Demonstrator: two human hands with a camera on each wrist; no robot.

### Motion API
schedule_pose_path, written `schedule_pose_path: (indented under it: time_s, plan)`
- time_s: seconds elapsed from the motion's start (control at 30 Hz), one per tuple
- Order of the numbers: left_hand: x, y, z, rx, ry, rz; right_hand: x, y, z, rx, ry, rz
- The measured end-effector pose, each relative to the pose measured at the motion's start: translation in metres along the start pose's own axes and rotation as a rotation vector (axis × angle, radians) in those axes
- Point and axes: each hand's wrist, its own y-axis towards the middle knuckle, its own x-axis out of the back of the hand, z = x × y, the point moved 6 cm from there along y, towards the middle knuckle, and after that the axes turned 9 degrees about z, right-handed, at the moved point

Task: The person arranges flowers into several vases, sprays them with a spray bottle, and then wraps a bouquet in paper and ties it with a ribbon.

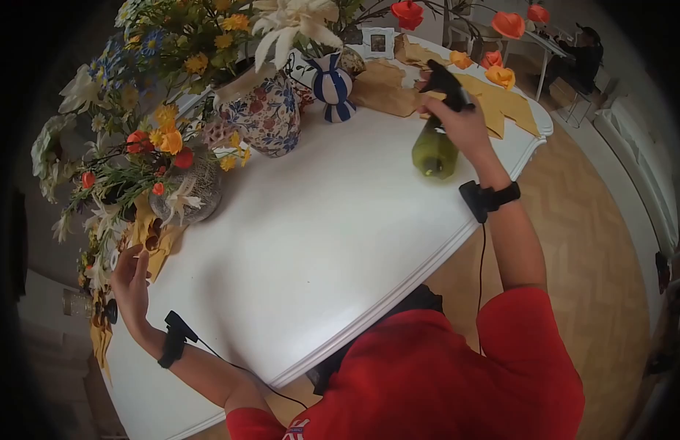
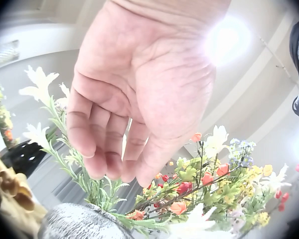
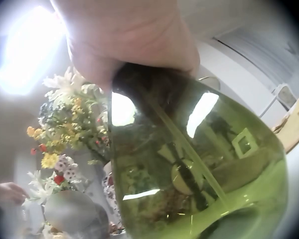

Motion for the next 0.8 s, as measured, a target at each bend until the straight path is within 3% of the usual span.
schedule_pose_path:
  time_s: [0.17, 0.33, 0.63, 0.8]
  plan:
    - [0.0, 0.001, 0.003, 0.028, -0.022, 0.01, 0.072, 0.003, -0.012, -0.075, -0.111, -0.13]
    - [0.0, -0.001, 0.001, -0.029, -0.061, -0.016, 0.128, 0.006, -0.054, 0.02, -0.142, -0.094]
    - [0.002, -0.002, 0.003, 0.034, -0.002, -0.046, 0.121, 0.007, -0.067, 0.044, -0.215, -0.065]
    - [0.003, -0.003, 0.005, 0.041, -0.005, -0.053, 0.142, 0.021, -0.093, 0.071, -0.323, -0.056]
